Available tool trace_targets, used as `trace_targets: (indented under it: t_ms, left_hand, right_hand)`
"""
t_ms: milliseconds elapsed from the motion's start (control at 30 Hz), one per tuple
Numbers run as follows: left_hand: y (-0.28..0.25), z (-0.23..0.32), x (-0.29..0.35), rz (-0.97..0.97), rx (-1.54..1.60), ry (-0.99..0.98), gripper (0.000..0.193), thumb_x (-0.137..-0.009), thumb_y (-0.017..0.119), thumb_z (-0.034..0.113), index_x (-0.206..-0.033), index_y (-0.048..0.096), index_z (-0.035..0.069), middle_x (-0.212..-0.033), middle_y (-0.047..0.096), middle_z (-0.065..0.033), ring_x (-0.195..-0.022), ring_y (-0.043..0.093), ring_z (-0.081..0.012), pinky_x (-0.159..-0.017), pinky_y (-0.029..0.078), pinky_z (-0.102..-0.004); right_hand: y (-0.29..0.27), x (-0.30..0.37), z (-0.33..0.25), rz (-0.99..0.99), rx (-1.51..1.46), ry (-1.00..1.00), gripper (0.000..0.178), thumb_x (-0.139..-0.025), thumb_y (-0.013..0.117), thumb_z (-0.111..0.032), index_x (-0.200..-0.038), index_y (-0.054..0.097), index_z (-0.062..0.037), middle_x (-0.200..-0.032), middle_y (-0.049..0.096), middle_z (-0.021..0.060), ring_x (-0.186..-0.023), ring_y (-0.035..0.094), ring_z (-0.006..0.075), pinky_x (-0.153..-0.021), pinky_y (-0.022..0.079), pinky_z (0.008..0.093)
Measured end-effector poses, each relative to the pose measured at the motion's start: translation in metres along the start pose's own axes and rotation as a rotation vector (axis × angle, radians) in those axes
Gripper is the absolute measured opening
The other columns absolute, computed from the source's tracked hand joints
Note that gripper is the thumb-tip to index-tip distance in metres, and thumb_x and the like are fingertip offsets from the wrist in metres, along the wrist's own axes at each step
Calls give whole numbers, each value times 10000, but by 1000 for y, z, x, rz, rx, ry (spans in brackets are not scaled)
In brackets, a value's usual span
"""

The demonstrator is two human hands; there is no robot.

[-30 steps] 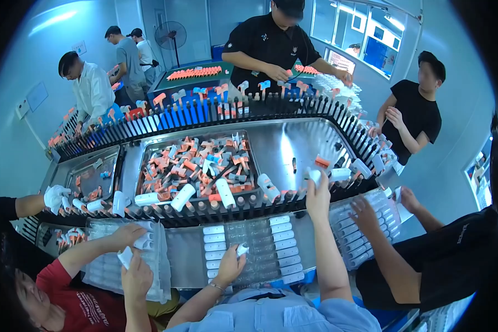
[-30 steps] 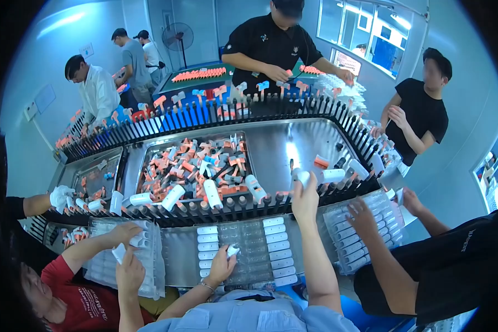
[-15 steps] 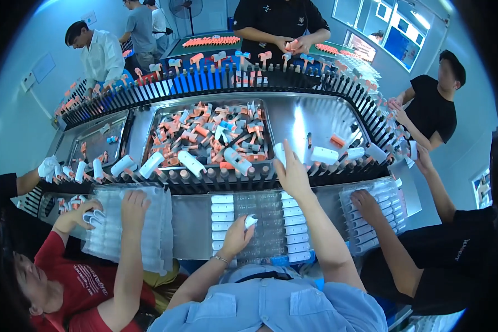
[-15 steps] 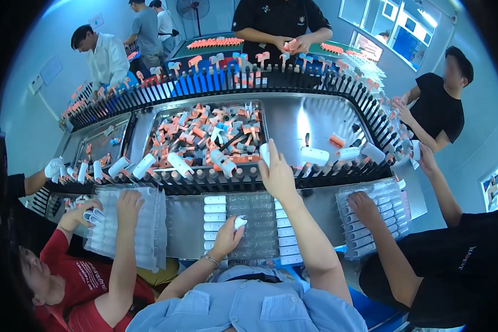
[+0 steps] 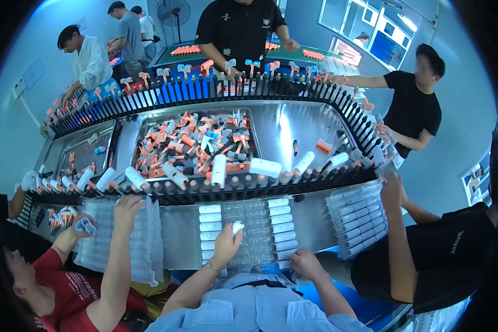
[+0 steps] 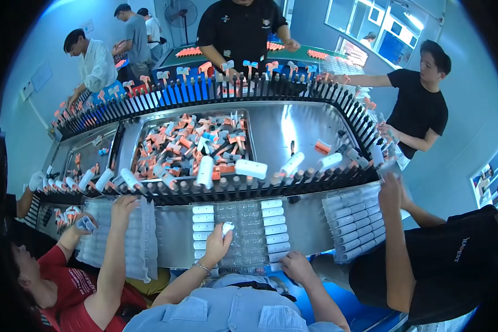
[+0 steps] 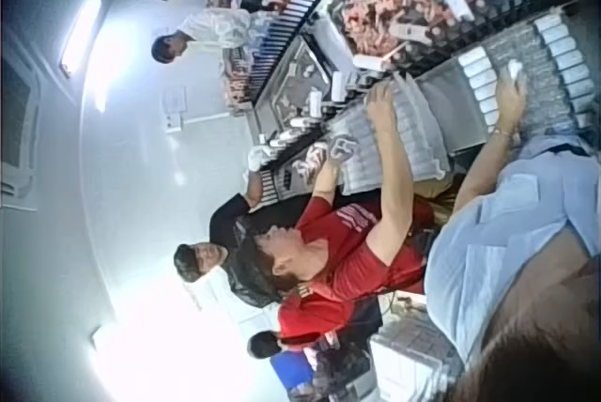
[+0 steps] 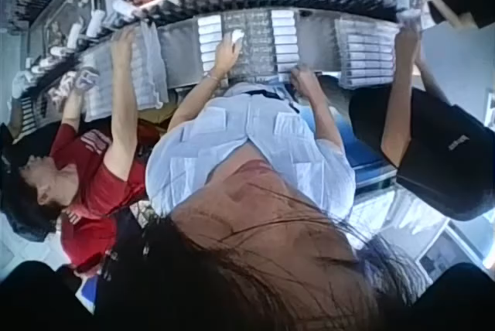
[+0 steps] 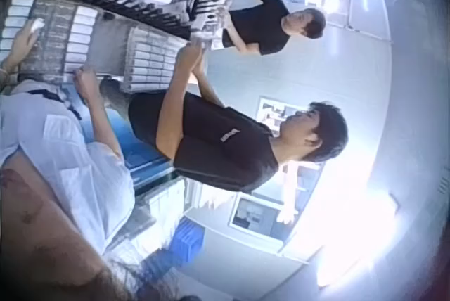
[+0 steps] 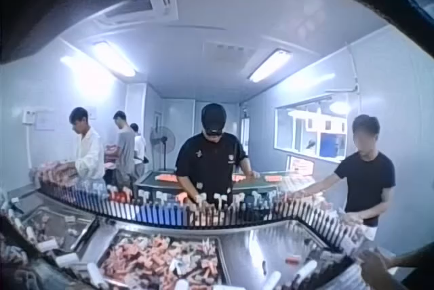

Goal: The person places white cylindrical components into plastic trays by hand.

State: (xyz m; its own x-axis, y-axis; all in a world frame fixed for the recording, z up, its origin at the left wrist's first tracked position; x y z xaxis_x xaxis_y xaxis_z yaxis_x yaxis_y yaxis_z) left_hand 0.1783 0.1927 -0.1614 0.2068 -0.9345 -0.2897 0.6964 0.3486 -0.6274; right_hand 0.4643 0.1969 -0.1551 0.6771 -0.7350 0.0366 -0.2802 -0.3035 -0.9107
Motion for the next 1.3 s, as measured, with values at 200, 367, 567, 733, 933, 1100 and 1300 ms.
trace_targets:
  t_ms: [200,367,567,733,933,1100,1300]
  left_hand:
    - [5,1,-3,13,-20,-8,364,-856,571,241,-1084,490,-31,-835,607,-232,-742,603,-384,-634,479,-435]
    - [13,1,-4,30,-20,4,359,-859,571,246,-1083,491,-23,-834,606,-236,-743,601,-387,-633,477,-437]
    - [20,6,-5,22,-35,-22,367,-857,574,245,-1092,491,-25,-853,604,-241,-757,598,-391,-649,477,-436]
    - [27,16,-9,12,-36,-56,366,-855,575,249,-1090,501,-22,-873,603,-240,-779,595,-394,-672,476,-437]
    - [38,24,-11,-13,-73,-88,408,-855,570,281,-1112,498,-27,-912,604,-230,-811,593,-391,-707,477,-428]
    - [45,21,-11,-20,-81,-83,429,-862,561,283,-1141,488,-34,-975,597,-230,-857,587,-388,-737,474,-425]
    - [50,24,-15,-8,-50,-55,397,-855,573,262,-1108,494,-33,-957,594,-217,-848,586,-385,-725,478,-419]
  right_hand:
    - [-2,7,-2,113,44,-12,305,-628,688,-154,-926,633,-118,-926,562,101,-911,534,308,-780,458,414]
    - [-10,1,10,77,-57,-48,346,-691,699,-156,-994,573,-48,-962,558,140,-952,528,321,-825,431,414]
    - [-56,-27,14,139,-402,64,425,-819,622,-173,-1156,452,24,-1060,550,227,-967,539,379,-823,446,416]
    - [-114,-73,39,610,-972,70,312,-891,537,-112,-1164,488,29,-995,602,108,-882,599,142,-747,465,261]
    - [-160,-120,42,802,-1262,-105,312,-889,500,-36,-1184,447,51,-1038,592,144,-926,585,167,-804,469,288]
    - [-185,-159,43,819,-433,-78,352,-848,565,-56,-1187,483,-7,-1028,595,201,-925,606,305,-799,453,327]
    - [-161,-217,12,496,-45,-58,556,-821,550,-141,-1345,372,-86,-934,588,197,-775,596,388,-701,491,440]
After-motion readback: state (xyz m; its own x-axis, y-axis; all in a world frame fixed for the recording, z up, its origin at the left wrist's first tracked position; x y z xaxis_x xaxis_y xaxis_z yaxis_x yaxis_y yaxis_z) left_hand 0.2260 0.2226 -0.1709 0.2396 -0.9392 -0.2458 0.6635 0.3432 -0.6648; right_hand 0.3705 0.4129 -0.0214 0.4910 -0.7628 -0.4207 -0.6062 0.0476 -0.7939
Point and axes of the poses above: each hand's wrist, its own x-axis away from the middle knuckle, its own y-axis out of the palm, z = x × y, the point moved 2 cm from there along -x, towards the middle knuckle
